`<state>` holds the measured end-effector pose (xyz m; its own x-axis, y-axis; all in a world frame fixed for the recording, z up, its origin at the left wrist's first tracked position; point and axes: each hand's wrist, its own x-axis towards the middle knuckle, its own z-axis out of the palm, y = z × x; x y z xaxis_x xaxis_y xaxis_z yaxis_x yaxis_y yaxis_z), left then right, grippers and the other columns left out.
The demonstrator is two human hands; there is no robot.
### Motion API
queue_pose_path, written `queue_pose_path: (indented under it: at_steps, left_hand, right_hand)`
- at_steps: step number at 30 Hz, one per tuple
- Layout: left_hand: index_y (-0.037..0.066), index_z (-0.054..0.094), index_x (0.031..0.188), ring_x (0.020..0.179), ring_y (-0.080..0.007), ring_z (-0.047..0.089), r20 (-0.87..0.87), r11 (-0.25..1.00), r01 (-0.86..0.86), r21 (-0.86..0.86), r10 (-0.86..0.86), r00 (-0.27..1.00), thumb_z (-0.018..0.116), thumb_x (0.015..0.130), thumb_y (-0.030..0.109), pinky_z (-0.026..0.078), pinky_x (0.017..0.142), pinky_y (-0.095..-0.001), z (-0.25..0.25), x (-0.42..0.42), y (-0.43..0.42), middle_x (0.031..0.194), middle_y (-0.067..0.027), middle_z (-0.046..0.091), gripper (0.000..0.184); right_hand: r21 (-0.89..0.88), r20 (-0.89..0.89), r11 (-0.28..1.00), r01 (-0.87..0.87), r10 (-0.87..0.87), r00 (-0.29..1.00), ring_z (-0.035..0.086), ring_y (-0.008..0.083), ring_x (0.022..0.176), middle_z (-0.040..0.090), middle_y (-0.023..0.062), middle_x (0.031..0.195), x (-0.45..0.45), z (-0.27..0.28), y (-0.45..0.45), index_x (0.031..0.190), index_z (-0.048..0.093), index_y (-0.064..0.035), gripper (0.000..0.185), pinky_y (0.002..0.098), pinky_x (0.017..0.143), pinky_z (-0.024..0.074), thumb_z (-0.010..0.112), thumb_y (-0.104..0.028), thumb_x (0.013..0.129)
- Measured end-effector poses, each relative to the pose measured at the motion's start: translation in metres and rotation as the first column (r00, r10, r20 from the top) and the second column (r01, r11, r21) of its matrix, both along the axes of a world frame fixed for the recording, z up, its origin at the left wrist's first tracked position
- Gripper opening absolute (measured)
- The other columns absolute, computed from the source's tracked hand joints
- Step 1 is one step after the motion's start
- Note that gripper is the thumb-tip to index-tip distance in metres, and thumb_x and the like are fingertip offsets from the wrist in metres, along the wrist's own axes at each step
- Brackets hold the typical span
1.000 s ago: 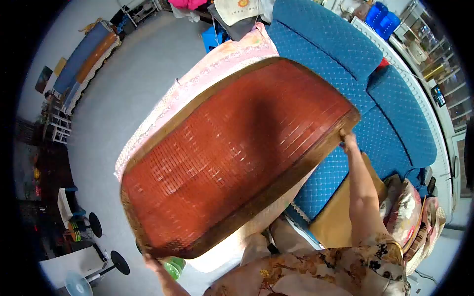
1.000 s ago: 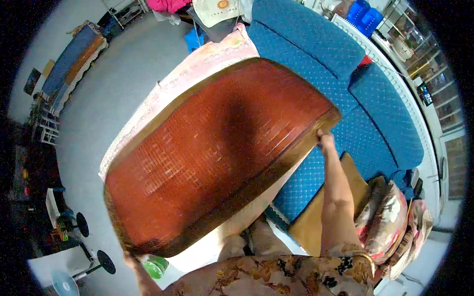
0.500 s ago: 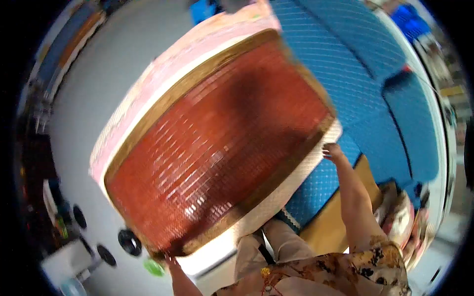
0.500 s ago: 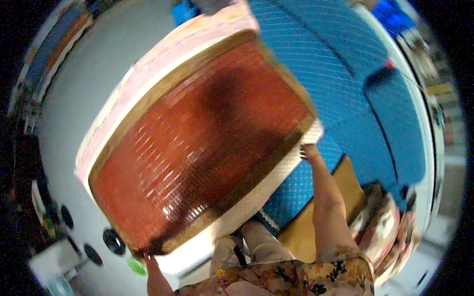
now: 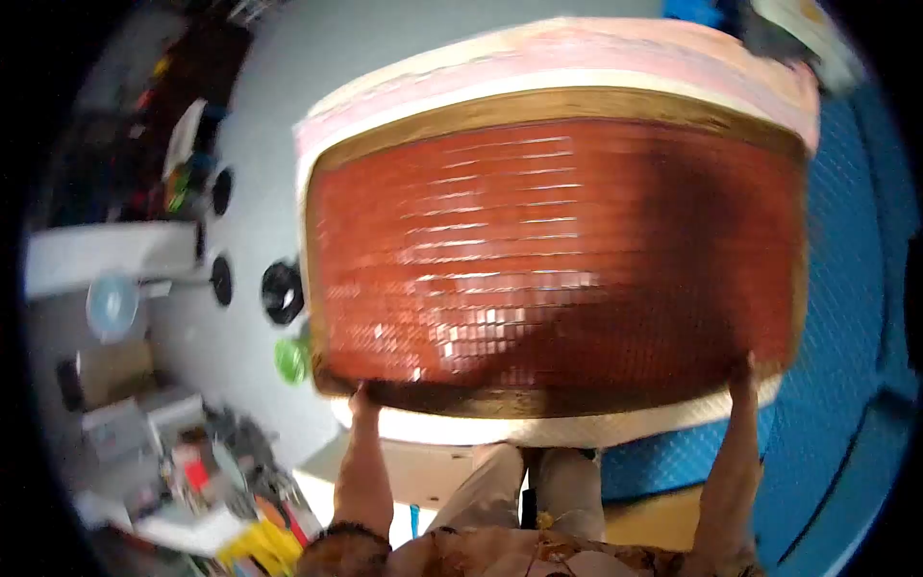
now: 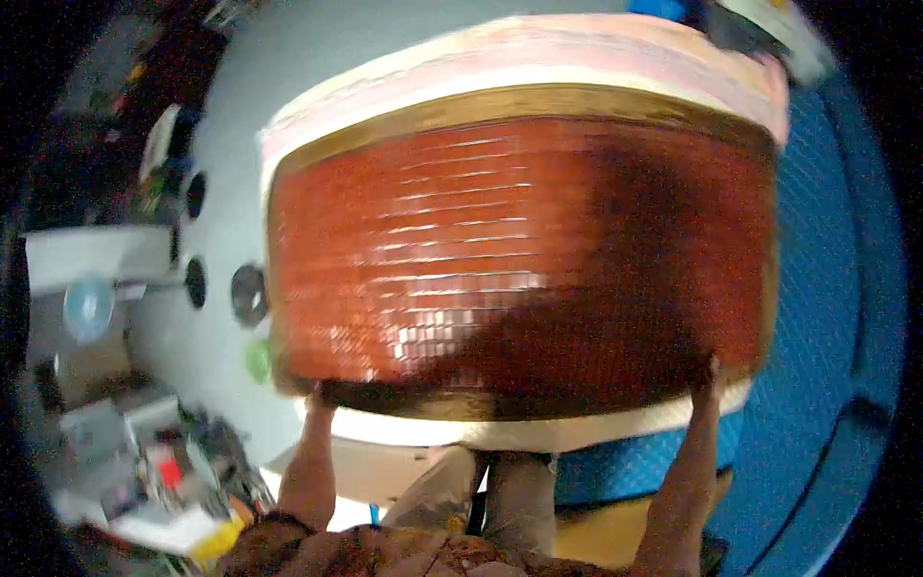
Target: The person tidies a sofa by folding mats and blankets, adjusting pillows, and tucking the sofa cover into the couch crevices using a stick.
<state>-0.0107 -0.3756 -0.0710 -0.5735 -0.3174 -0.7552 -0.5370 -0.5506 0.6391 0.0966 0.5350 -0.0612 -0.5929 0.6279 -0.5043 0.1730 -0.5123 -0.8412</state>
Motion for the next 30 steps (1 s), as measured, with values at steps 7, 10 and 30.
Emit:
queue_pose_path:
  at_steps: [7,10,30]
  left_hand:
    - [0.006,0.06,0.096,0.087,-0.0232,0.058,0.181,0.954,-0.058,-0.296,0.115,0.977,0.054,0.086,0.033,0.049,0.076,-0.0414,0.047,0.027,0.028,0.095,-0.0056,0.062,0.029]
    - [0.003,0.053,0.107,0.092,-0.0265,0.057,0.207,0.964,0.101,-0.246,-0.049,0.977,0.053,0.084,0.042,0.049,0.081,-0.044,0.034,0.026,0.001,0.106,-0.0093,0.058,0.045]
    - [0.013,0.051,0.109,0.103,-0.0278,0.05,0.304,0.965,0.171,-0.197,-0.105,0.947,0.064,0.079,0.031,0.051,0.08,-0.0464,0.082,0.016,0.018,0.11,-0.0073,0.053,0.038]
  right_hand:
    - [-0.171,0.627,0.962,0.213,-0.06,0.777,0.053,0.0273,0.077,0.049,0.0106,0.091,0.026,0.013,-0.014,0.101,0.049,-0.0077,0.051,0.043,0.065,0.0497,0.071,-0.043,0.072]
    - [-0.172,0.552,0.942,0.287,-0.15,0.821,0.053,0.0251,0.076,0.053,0.0084,0.077,0.007,0.01,-0.024,0.091,0.053,-0.0027,0.044,0.0416,0.064,0.0488,0.069,-0.041,0.075]
    - [0.245,0.305,0.962,0.119,-0.193,0.933,0.057,0.0203,0.072,0.062,0.0084,0.087,0.04,-0.111,0.023,0.099,0.058,0.0003,0.032,0.0322,0.058,0.0454,0.067,-0.018,0.074]
